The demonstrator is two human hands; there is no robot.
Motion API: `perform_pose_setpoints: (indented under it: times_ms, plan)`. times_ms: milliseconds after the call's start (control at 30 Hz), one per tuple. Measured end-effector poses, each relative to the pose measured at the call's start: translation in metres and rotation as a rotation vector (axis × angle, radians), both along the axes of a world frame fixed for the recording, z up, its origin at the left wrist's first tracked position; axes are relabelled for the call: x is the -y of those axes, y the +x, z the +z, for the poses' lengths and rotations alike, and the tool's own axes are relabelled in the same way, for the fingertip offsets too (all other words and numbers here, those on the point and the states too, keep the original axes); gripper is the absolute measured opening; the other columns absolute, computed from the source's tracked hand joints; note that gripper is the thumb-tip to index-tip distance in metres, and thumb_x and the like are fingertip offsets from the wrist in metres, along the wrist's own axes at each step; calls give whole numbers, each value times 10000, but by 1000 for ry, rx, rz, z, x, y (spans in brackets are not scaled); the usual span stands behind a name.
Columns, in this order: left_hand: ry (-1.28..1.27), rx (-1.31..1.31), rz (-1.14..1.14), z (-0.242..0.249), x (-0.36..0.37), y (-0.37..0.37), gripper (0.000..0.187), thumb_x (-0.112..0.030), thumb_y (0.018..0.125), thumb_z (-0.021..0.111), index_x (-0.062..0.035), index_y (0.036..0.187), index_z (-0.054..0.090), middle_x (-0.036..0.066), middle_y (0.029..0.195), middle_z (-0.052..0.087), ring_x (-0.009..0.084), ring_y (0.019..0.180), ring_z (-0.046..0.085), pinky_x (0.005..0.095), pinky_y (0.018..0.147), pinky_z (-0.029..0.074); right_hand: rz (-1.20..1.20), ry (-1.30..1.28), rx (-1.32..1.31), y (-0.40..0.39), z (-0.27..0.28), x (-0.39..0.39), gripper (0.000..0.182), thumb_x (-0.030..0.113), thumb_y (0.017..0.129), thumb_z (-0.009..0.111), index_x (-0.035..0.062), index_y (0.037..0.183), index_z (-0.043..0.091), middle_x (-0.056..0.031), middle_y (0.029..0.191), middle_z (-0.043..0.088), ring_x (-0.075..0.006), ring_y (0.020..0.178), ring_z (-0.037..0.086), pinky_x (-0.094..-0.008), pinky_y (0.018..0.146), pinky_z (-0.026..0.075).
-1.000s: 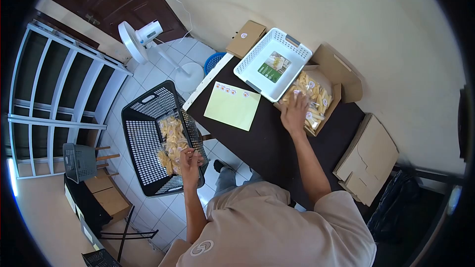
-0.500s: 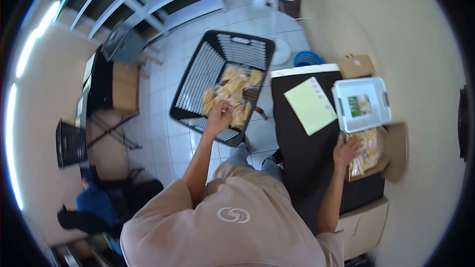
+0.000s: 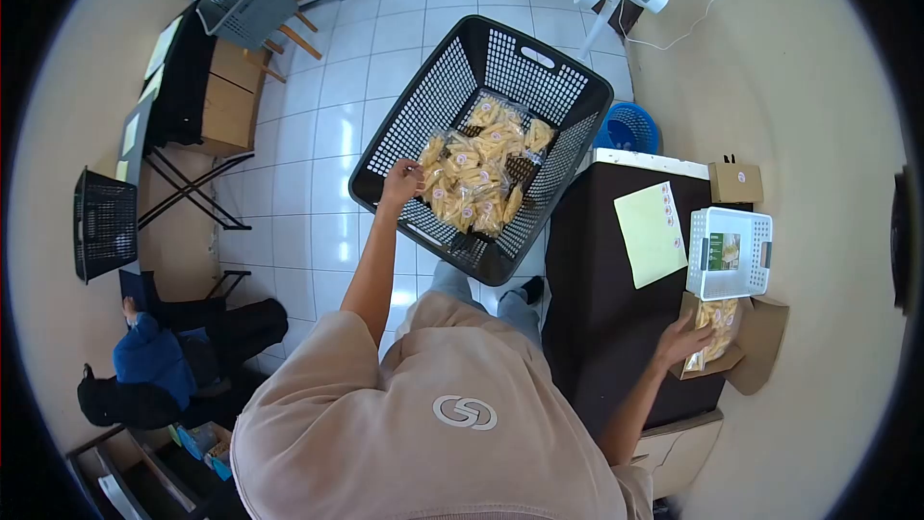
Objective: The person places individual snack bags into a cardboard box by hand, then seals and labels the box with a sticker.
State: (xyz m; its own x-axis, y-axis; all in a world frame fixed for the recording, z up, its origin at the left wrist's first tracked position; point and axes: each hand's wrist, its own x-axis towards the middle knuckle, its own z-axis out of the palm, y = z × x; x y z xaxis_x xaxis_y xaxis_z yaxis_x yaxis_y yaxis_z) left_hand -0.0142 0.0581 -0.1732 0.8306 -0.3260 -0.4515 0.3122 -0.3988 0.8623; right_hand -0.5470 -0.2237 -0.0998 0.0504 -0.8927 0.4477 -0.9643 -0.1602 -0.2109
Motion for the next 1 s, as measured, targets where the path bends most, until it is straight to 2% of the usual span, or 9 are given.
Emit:
perform_pose_setpoints:
  times_ms: [100, 267, 367, 400, 467, 667, 800, 933, 1000]
  plan:
    - [18, -72, -155, -75, 10, 23, 199, -166, 883, 620, -18, 1013, 590, 88, 759, 653, 165, 616, 630, 314, 521, 502, 27, 57, 50, 31, -3, -54, 481, 277, 908, 607, -49, 1234, 471, -273, 1196, 466, -437, 1122, 470, -489, 940, 415]
    - [335, -175, -359, -105, 48, 23, 214, -188, 833, 651, -42, 980, 597, 143, 799, 676, 222, 690, 672, 353, 634, 540, 87, 347, 111, 69, -19, -163, 303, 148, 865, 639, -43, 1086, 559, -224, 1002, 571, -368, 917, 584, -408, 773, 501]
    - [386, 62, -496, -239, 51, 26, 213, -203, 824, 648, -49, 962, 596, 194, 868, 682, 292, 805, 681, 388, 722, 541, -60, 787, 350, 48, -42, -225, 199, 127, 856, 642, -14, 990, 601, -128, 879, 622, -283, 754, 619, -357, 674, 521]
    - [448, 96, -496, -185, 59, 20, 211, -213, 832, 641, -51, 956, 588, 219, 914, 674, 350, 896, 656, 415, 780, 526, -253, 1012, 551, 46, -41, -245, 174, 124, 857, 639, -11, 961, 608, -103, 855, 636, -261, 711, 622, -351, 664, 524]
    - [438, 134, -483, -218, 64, 18, 226, -220, 832, 643, -47, 964, 583, 219, 909, 672, 352, 894, 656, 421, 792, 522, -446, 1160, 825, 22, -50, -288, 191, 183, 886, 616, 12, 970, 619, -109, 898, 630, -170, 702, 622, -314, 533, 524]
    - [585, 151, -544, -212, 90, 20, 535, -303, 806, 682, -1, 1187, 457, 274, 1154, 576, 395, 1093, 569, 422, 938, 471, -715, 1247, 855, 16, -18, -364, 337, 257, 916, 581, 33, 1165, 548, -156, 1067, 610, -265, 833, 644, -417, 647, 584]
    - [636, -15, -539, -218, 109, 17, 879, -387, 746, 739, -1, 1363, 246, 345, 1339, 361, 450, 1194, 481, 414, 992, 446, -846, 1264, 818, 28, -10, -370, 355, 261, 919, 581, 41, 1194, 529, -181, 1119, 589, -307, 897, 643, -441, 680, 588]
    - [700, -84, -650, -218, 112, 16, 1008, -409, 711, 765, -10, 1420, 171, 338, 1328, 417, 423, 1155, 530, 407, 944, 483, -783, 1204, 934, 42, -5, -360, 346, 277, 916, 593, 43, 1167, 552, -161, 1099, 600, -293, 904, 650, -405, 670, 585]
    - [718, -118, -646, -227, 110, 11, 913, -343, 699, 786, -1, 1404, 320, 266, 1227, 572, 358, 1047, 620, 408, 864, 520, -758, 1192, 925, 59, 4, -347, 333, 279, 913, 601, 44, 1146, 565, -148, 1076, 610, -277, 886, 655, -389, 666, 583]
